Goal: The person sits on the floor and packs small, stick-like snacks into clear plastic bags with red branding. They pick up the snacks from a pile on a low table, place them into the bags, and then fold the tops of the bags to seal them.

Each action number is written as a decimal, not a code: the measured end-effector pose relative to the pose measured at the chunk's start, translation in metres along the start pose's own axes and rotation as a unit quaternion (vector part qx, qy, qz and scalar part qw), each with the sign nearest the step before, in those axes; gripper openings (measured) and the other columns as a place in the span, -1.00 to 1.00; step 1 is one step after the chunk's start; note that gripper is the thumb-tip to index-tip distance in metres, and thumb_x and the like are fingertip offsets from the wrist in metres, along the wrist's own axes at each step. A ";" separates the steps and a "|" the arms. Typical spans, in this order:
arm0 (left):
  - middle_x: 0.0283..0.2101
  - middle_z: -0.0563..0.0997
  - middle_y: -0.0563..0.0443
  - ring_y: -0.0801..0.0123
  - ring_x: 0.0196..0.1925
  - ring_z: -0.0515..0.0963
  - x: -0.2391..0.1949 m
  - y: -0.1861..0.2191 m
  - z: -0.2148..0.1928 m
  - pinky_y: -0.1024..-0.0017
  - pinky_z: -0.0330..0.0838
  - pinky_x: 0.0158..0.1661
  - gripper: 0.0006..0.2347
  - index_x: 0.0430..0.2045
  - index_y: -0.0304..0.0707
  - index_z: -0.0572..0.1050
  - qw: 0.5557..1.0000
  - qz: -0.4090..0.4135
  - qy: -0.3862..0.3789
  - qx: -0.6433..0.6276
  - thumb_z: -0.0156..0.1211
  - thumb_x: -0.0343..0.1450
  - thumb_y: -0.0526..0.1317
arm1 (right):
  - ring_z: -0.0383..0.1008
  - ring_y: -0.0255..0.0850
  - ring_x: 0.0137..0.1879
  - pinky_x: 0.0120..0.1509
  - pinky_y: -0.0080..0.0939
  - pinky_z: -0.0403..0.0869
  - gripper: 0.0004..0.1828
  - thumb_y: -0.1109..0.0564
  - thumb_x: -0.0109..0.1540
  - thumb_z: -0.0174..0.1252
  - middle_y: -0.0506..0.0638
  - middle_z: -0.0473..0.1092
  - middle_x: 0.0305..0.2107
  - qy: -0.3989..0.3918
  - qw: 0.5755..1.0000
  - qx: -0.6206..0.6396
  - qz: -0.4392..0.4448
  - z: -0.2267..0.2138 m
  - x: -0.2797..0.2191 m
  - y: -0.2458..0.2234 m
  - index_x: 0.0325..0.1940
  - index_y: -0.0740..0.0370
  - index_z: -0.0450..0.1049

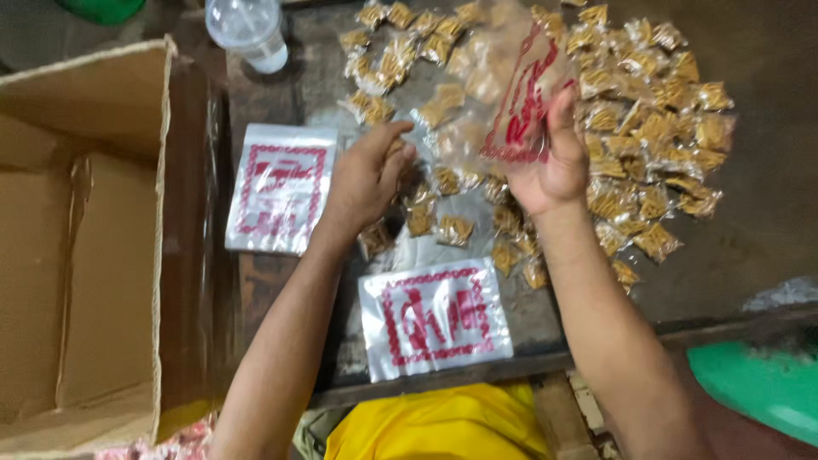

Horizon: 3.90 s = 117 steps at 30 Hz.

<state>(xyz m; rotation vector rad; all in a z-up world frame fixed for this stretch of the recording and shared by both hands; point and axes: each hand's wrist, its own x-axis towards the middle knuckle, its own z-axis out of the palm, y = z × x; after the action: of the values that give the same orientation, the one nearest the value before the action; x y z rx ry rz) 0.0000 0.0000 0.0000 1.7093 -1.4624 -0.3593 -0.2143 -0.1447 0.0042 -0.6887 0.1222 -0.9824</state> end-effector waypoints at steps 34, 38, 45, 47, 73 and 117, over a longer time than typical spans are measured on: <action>-0.12 0.60 0.09 0.47 -0.19 0.58 -0.048 0.012 -0.026 0.55 0.50 -0.21 -0.80 -0.01 -0.13 0.65 0.976 -0.145 0.048 -0.156 0.38 0.48 -0.29 | 0.58 -0.02 0.42 0.47 -0.04 0.64 -0.43 -0.26 0.34 0.48 -0.02 0.58 0.21 -0.034 0.995 0.014 0.090 -0.010 -0.003 0.006 0.33 0.01 0.64; -0.06 0.60 0.01 0.44 -0.22 0.60 -0.050 0.016 -0.036 0.50 0.59 -0.21 -0.84 0.00 -0.12 0.55 0.978 -0.137 0.037 -0.154 0.18 0.55 -0.23 | 0.55 -0.04 0.50 0.65 0.00 0.64 -0.40 -0.26 0.35 0.49 -0.04 0.55 0.28 -0.058 0.993 0.035 0.092 -0.023 -0.005 0.006 0.40 -0.01 0.62; -0.19 0.69 -0.02 0.24 -0.12 0.66 -0.042 0.039 -0.027 0.26 0.53 -0.09 -0.94 -0.25 -0.19 0.62 0.992 -0.064 -0.108 -0.033 0.31 0.45 -0.31 | 0.63 -0.04 0.38 0.55 0.05 0.66 -0.54 -0.20 0.37 0.47 -0.07 0.61 0.15 -0.016 0.998 0.029 0.049 -0.012 -0.006 0.003 0.29 -0.04 0.66; -0.21 0.66 -0.04 0.14 -0.16 0.63 -0.034 0.045 -0.011 0.17 0.46 -0.18 -0.89 -0.21 -0.21 0.63 0.984 0.005 -0.175 0.010 0.29 0.43 -0.33 | 0.60 -0.03 0.41 0.62 0.14 0.63 -0.53 -0.23 0.35 0.49 -0.10 0.59 0.17 -0.033 0.998 0.014 0.046 -0.008 -0.004 0.002 0.28 -0.08 0.65; -0.16 0.76 -0.16 0.08 -0.14 0.71 -0.002 0.064 0.010 0.01 0.59 -0.10 -0.86 -0.15 -0.25 0.65 0.964 0.039 -0.250 0.079 0.19 0.48 -0.36 | 0.62 -0.27 0.24 0.45 -0.21 0.60 -0.72 -0.11 0.40 0.39 -0.10 0.61 0.07 -0.005 0.998 0.057 0.036 -0.022 0.003 0.011 0.13 -0.03 0.64; 0.16 0.27 -0.26 -0.27 -0.09 0.61 -0.040 0.092 0.041 -0.25 0.60 -0.19 -0.68 0.29 -0.33 0.24 0.907 -0.072 -0.313 0.272 -0.18 0.60 -0.33 | 0.68 -0.16 -0.03 -0.01 0.02 0.72 -0.78 -0.11 0.40 0.35 -0.09 0.63 -0.24 0.047 0.990 0.111 0.068 -0.052 -0.001 0.008 0.00 -0.01 0.72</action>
<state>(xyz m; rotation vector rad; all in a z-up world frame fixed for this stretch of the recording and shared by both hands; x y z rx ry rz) -0.1015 0.0227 0.0315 2.2881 -2.0393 -0.6760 -0.2294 -0.1660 -0.0413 -0.4245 0.1393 -0.8812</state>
